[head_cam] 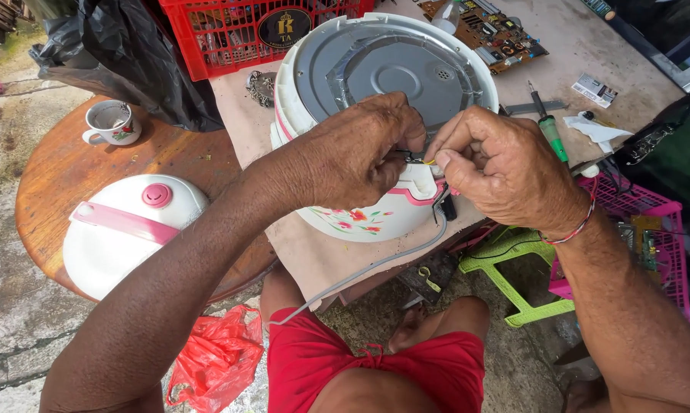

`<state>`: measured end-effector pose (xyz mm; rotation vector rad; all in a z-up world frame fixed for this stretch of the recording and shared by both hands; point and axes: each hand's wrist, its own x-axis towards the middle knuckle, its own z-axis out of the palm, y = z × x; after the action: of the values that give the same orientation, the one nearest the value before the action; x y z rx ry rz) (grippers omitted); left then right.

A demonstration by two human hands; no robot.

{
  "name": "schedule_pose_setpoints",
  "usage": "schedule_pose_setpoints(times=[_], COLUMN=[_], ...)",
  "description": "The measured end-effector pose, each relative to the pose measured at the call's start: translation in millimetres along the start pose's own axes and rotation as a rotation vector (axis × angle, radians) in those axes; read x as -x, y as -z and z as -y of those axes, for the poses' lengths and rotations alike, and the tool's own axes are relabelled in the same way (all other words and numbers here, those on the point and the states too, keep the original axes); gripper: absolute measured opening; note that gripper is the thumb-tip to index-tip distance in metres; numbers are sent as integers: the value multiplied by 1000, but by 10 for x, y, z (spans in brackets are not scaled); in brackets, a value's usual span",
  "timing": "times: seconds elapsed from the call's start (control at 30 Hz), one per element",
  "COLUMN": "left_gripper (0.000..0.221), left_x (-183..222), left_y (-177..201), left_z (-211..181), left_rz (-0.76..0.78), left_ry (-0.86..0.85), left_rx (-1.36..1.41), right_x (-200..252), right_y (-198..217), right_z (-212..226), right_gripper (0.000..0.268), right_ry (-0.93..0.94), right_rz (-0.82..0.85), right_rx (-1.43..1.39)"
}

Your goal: Disassembling and inspecting the internal components of a rice cooker for repair, including removing screws and checking wiring.

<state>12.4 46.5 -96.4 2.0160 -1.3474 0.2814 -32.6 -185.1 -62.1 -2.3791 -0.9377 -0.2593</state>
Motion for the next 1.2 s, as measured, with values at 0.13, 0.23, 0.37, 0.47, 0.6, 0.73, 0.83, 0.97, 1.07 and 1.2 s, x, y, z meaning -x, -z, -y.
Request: schedule_pose_setpoints(times=[0.13,0.23,0.37,0.47,0.6,0.73,0.83,0.97,1.07,1.2], left_gripper=[31,28,20,14,3,10,12,4,5,8], left_x=[-11,-29,-89,-116,-184,-173,-134,-81,-65,-63], left_y=[17,8,46,60,67,-38,-120,-199,-256,-295], left_z=[10,17,-15,-88,-291,-212,-100,-121,-133,-135], left_rz=[-5,3,14,11,21,7,-92,-172,-247,-302], left_ry=[-64,-25,119,201,438,373,87,128,119,142], left_rx=[25,23,32,38,-13,-78,-85,-157,-200,-234], right_x=[-39,-31,-32,-47,-143,-178,-171,-146,-133,-134], right_y=[12,55,108,128,166,183,188,167,168,217], right_z=[-18,-48,-70,-112,-222,-277,-271,-277,-220,52], right_gripper=[3,6,13,13,9,7,9,11,15,20], right_ry=[-36,-2,-8,-28,101,296,297,208,122,-275], right_rz=[-1,-36,-82,-60,4,32,28,54,61,112], right_rx=[-44,140,193,199,258,320,350,314,268,136])
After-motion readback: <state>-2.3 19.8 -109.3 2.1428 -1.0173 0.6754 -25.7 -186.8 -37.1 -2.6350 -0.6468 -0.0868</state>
